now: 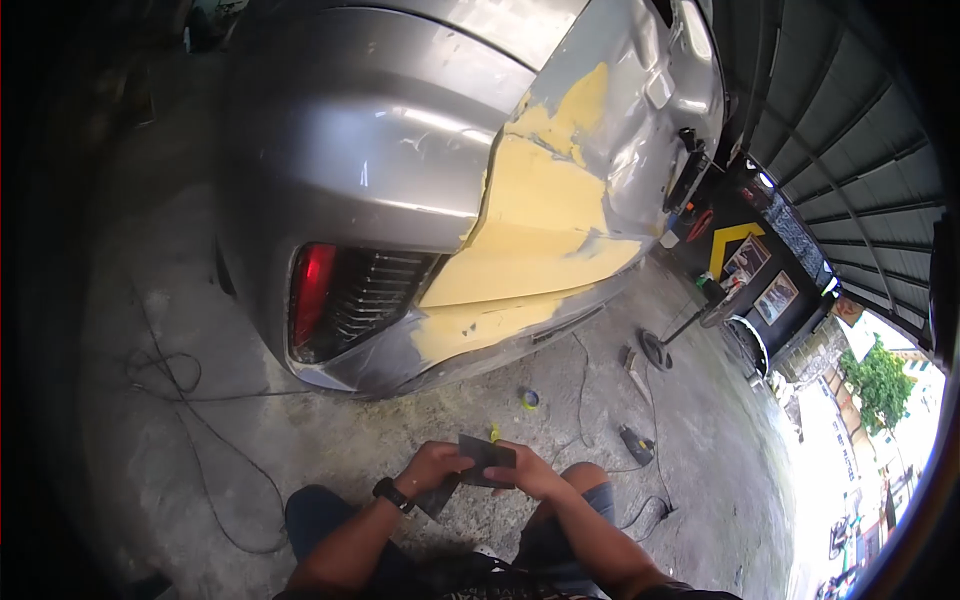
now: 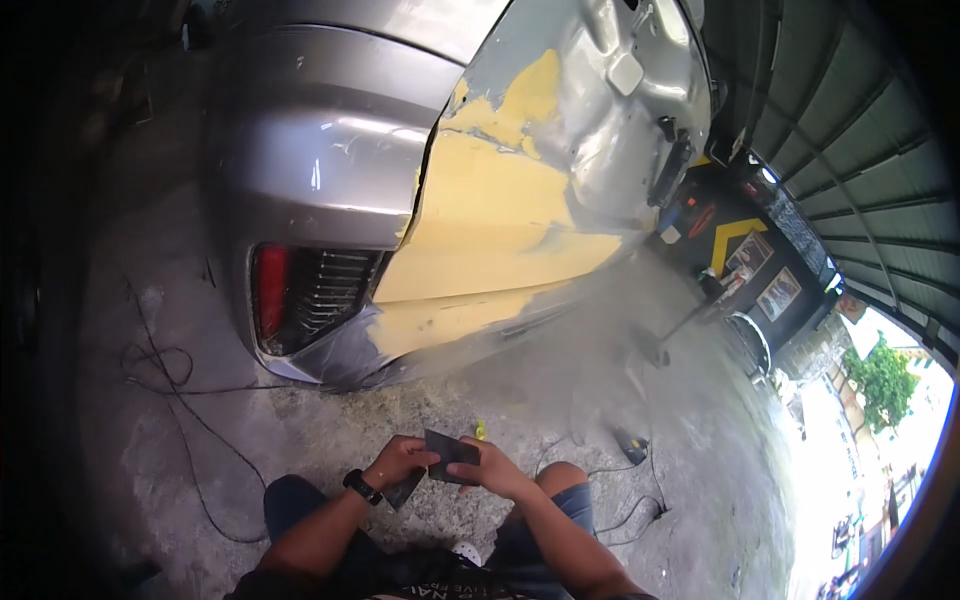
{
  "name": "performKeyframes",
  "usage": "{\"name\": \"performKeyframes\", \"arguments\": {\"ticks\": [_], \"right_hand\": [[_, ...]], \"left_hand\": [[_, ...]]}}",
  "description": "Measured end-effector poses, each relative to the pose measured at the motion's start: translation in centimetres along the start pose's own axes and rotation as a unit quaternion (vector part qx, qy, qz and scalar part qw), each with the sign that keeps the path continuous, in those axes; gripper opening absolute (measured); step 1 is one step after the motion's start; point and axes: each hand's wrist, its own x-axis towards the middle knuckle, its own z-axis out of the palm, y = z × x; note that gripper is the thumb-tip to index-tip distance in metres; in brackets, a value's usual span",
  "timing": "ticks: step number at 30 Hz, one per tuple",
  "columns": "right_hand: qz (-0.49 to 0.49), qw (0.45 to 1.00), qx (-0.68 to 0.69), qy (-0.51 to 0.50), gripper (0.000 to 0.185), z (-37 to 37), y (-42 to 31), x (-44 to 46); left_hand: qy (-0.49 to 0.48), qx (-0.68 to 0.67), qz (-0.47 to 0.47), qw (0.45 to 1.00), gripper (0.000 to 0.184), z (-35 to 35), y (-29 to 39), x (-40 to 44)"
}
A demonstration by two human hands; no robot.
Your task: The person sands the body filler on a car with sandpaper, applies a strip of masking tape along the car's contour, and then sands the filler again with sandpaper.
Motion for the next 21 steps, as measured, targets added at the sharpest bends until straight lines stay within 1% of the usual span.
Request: {"name": "performKeyframes", "arguments": {"ticks": [1, 2, 4, 5, 7, 8, 10, 11, 12, 13, 14, 16, 17, 18, 19, 20, 21], "right_hand": [[-0.007, 0.999, 0.026, -0.027, 0.037, 0.1, 0.8, 0.2], [-0.004, 0.999, 0.031, -0.031, 0.037, 0.4, 2.0, 0.4], [0.015, 1.000, 0.018, 0.007, 0.038, 1.0, 2.6, 1.4], [0.011, 1.000, 0.019, -0.002, 0.038, 1.1, 2.6, 1.9], [0.034, 0.999, -0.012, 0.033, 0.039, 1.5, 0.7, 2.3], [0.031, 0.999, -0.012, 0.026, 0.039, 1.7, 0.3, 2.6], [-0.066, 0.993, 0.093, 0.010, 0.035, 2.1, 0.1, 3.0], [-0.064, 0.994, 0.093, 0.006, 0.035, 2.7, 0.6, 3.5], [-0.176, 0.983, -0.005, 0.056, 0.032, 3.8, 1.5, 4.1], [-0.283, 0.948, -0.101, 0.104, 0.030, 4.7, 1.9, 4.5], [-0.282, 0.949, -0.101, 0.103, 0.030, 5.3, 2.2, 4.5], [-0.179, 0.971, -0.029, 0.152, 0.026, 6.3, 2.0, 4.1], [-0.161, 0.976, 0.009, 0.149, 0.025, 5.3, 4.1, 4.8], [-0.159, 0.976, 0.013, 0.149, 0.025, 5.1, 3.9, 4.6], [-0.148, 0.969, 0.050, 0.191, 0.024, 4.9, 3.8, 4.3], [-0.137, 0.959, 0.087, 0.231, 0.023, 4.4, 3.5, 4.1], [-0.158, 0.951, 0.117, 0.239, 0.025, 3.1, 3.0, 3.8]], "left_hand": [[0.008, 0.008, -0.004, 1.000, 0.021, 0.0, -0.5, -0.4], [0.011, 0.008, -0.011, 1.000, 0.021, -0.2, -0.9, -1.0], [0.019, 0.102, -0.039, 0.994, 0.022, -1.2, 0.1, -1.9], [0.028, 0.106, -0.040, 0.993, 0.022, -1.4, 0.2, -2.3], [0.048, 0.107, 0.004, 0.993, 0.039, -1.6, 0.2, -2.7], [0.055, 0.110, 0.004, 0.992, 0.039, -2.0, 0.2, -3.0], [0.104, 0.000, -0.016, 0.994, 0.030, -2.4, 1.0, -3.9], [0.108, -0.001, -0.017, 0.994, 0.030, -2.5, 1.4, -4.2], [0.125, -0.022, -0.024, 0.992, 0.030, -2.5, 2.4, -4.4], [0.142, -0.044, -0.032, 0.988, 0.030, -2.5, 3.1, -4.6], [0.143, -0.045, -0.034, 0.988, 0.030, -2.2, 3.6, -4.8], [0.113, -0.052, -0.046, 0.991, 0.031, -1.4, 4.4, -4.6], [0.114, -0.051, -0.048, 0.991, 0.031, -1.3, 4.4, -4.4], [0.092, -0.005, -0.037, 0.995, 0.032, -1.2, 4.3, -4.0], [0.069, 0.041, -0.026, 0.996, 0.033, -1.1, 4.0, -3.8], [0.068, 0.042, -0.030, 0.996, 0.033, -0.9, 3.8, -3.6], [0.016, 0.079, -0.021, 0.997, 0.033, -0.7, 3.5, -3.4]]}}
